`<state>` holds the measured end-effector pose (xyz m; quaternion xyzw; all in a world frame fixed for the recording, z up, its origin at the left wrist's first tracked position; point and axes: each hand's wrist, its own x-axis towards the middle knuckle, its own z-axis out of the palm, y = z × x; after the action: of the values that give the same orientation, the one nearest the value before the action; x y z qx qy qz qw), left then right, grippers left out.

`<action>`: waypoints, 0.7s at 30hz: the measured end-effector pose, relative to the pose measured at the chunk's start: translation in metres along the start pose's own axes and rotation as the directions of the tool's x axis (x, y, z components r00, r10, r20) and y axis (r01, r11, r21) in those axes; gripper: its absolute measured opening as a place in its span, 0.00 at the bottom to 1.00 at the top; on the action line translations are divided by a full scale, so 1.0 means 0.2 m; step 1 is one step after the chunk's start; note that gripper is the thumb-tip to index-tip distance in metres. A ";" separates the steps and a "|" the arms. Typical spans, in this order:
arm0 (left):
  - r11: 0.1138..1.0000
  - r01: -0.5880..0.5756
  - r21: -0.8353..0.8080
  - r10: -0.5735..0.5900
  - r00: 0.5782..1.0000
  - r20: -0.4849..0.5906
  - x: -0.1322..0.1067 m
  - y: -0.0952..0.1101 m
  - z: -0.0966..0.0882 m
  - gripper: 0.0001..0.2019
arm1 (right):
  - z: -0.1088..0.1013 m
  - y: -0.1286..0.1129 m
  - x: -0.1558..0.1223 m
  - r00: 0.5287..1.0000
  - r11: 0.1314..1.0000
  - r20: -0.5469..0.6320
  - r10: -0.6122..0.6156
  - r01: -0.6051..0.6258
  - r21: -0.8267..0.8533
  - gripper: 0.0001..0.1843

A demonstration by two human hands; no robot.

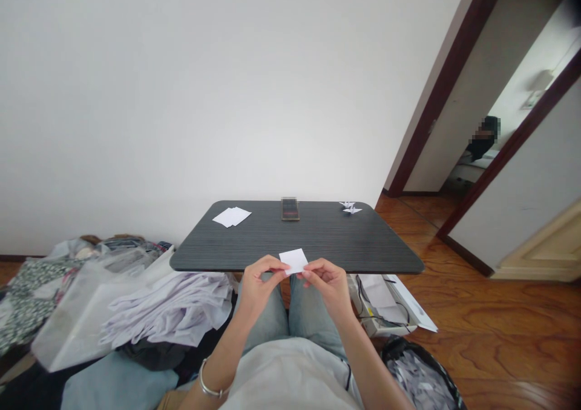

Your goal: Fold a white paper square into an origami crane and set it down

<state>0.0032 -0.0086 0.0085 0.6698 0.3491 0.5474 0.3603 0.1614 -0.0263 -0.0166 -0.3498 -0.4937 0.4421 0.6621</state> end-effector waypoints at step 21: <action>0.984 0.154 -0.084 -0.157 0.987 -0.028 -0.02 -0.04 0.04 0.07 | 0.02 0.00 0.00 0.999 0.999 -0.001 0.039 -0.039 -0.013 0.10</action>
<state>0.0094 -0.0084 -0.0006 0.6158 0.3840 0.5427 0.4229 0.1577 -0.0264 -0.0157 -0.3640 -0.4893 0.4517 0.6512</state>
